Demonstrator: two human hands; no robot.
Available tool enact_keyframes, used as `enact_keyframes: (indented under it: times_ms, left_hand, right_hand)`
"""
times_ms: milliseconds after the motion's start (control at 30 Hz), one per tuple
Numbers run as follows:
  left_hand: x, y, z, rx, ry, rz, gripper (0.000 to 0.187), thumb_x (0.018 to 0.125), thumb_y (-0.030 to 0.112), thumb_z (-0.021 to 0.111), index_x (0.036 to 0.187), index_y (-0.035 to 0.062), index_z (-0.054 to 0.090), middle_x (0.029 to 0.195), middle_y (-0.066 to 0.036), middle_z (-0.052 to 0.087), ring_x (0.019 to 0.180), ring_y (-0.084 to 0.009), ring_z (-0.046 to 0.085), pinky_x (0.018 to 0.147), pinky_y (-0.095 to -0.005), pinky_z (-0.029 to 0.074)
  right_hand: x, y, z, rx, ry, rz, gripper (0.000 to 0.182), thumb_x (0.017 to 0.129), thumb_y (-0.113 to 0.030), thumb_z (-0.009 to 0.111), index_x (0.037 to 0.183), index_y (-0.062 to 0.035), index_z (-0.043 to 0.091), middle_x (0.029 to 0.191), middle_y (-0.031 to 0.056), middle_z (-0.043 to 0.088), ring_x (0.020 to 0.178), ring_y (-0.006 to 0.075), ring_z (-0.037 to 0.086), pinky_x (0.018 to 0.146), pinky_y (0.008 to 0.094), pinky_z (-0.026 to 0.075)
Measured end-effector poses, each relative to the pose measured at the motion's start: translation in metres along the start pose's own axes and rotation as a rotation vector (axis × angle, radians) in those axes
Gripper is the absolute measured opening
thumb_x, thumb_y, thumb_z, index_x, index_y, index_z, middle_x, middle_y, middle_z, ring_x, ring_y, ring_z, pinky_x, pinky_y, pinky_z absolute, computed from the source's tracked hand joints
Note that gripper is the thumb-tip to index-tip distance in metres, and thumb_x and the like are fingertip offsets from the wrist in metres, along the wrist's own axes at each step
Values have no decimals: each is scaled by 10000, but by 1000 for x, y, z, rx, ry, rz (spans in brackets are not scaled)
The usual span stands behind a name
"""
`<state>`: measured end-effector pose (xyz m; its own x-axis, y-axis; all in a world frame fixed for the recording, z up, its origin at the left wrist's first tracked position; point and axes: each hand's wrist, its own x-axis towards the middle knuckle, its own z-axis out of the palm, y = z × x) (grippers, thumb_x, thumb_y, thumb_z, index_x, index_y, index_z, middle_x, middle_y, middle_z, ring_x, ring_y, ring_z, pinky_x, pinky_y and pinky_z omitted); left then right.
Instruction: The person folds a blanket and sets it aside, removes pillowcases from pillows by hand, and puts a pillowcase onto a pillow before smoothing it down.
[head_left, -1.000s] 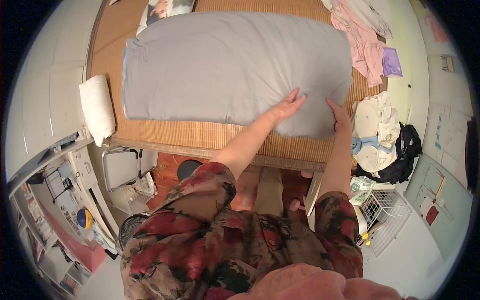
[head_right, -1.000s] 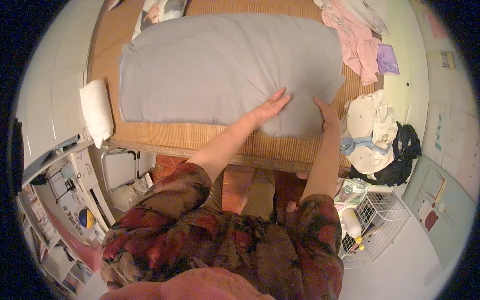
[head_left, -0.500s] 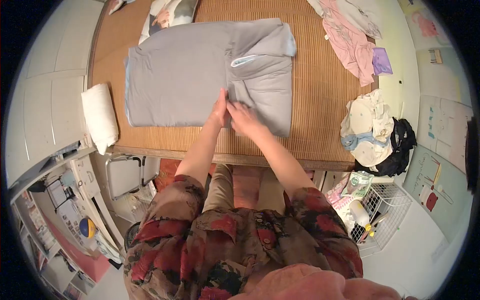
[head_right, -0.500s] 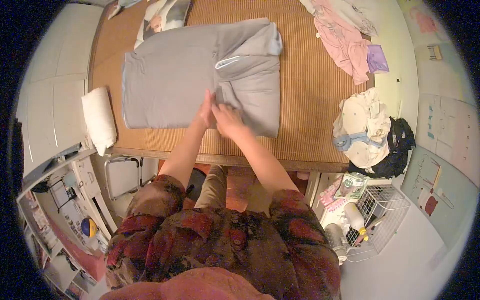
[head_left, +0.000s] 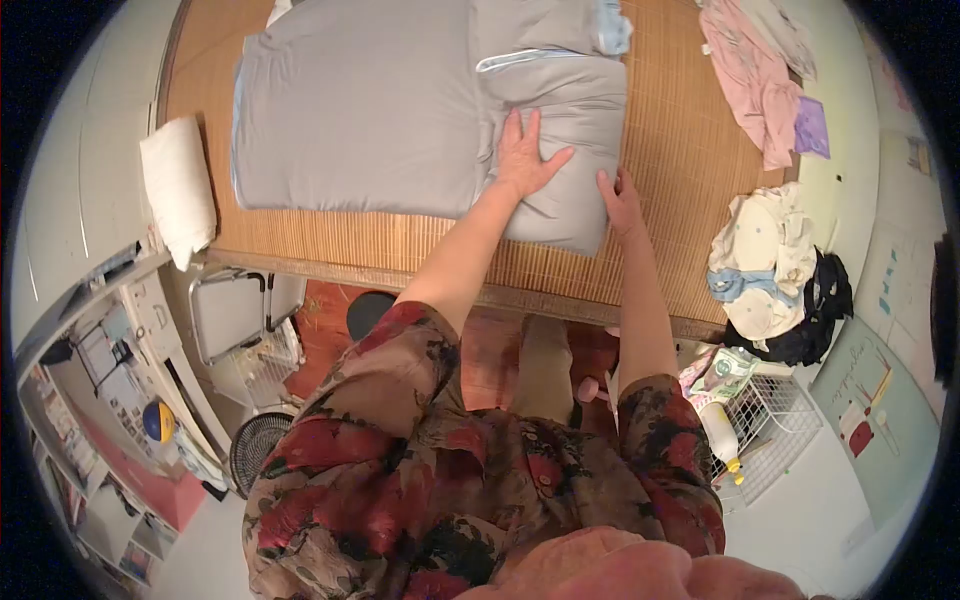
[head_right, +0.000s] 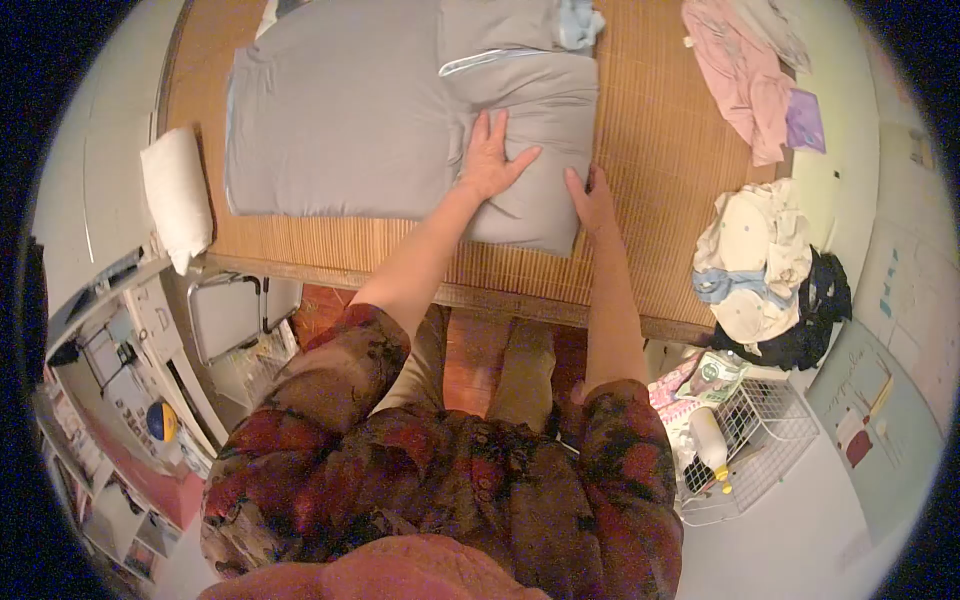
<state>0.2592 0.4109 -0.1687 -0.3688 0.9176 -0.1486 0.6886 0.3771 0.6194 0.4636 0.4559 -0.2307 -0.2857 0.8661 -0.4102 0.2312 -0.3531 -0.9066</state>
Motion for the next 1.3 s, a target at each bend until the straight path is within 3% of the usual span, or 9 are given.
enact_keyframes:
  times_ms: [133,267,367,500,700,833,933,1100,1300]
  left_hand:
    - [17,-12,-31,-269,-89,-90,914,794,620,550,1438,46,247,1464,-272,205,1370,-383,189,1110,-398,208]
    - [13,-31,-106,-863,-287,-424,787,852,581,503,1399,39,341,1400,-197,376,1325,-286,319,1088,-350,256]
    - [2,-78,-141,-1149,-283,-701,696,885,535,486,1359,32,410,1325,-174,480,1248,-266,430,1045,-342,327]
    - [-6,-190,-167,-1458,-119,-893,633,902,488,491,1335,28,441,1276,-168,523,1187,-262,485,1003,-340,375]
    - [-62,-248,-226,-871,216,-566,446,938,311,518,1251,-6,499,1071,-98,621,980,-199,578,866,-331,470]
    - [-85,-177,-244,-132,281,-55,552,841,240,617,1332,68,433,1305,-220,458,1205,-355,448,981,-405,394]
    - [-84,-139,-215,178,99,81,709,789,368,665,1373,82,381,1425,-208,316,1305,-402,303,1030,-518,299]
    - [-63,-134,-190,134,-10,-200,841,744,501,672,1386,59,356,1458,-199,268,1334,-398,250,1036,-549,258]
    - [-71,-173,-207,-333,-133,-175,801,818,509,604,1400,34,328,1420,-187,353,1319,-309,326,1082,-376,261]
  right_hand:
    - [-34,-117,48,180,-111,184,669,760,-306,725,1258,40,441,1203,199,560,1085,281,559,929,381,432]
    - [-60,-178,122,-321,-47,-246,703,702,-255,729,1268,26,421,1115,253,589,1042,354,584,892,401,461]
    - [-79,-239,209,-629,-92,-60,629,742,-255,679,1250,12,422,1067,251,600,997,377,589,846,422,473]
    - [-71,-208,311,-818,-96,-285,656,769,-227,645,1318,-12,355,1038,224,601,931,371,596,800,441,477]
    - [-84,-162,319,-526,-267,-669,472,798,-140,612,1234,-17,478,985,184,600,829,283,605,758,391,491]
    - [-57,-118,235,-219,159,-387,286,909,-203,568,1103,7,556,850,25,575,751,101,545,667,248,453]
    - [-8,-96,208,-348,238,-99,393,883,-253,610,1159,17,533,975,108,607,873,207,572,749,368,476]
    - [16,-102,243,110,22,224,645,877,-323,611,1373,-1,351,1350,148,440,1206,282,430,973,393,397]
    - [-45,-148,245,156,-138,104,652,819,-270,673,1338,3,387,1306,134,481,1157,259,472,939,372,421]
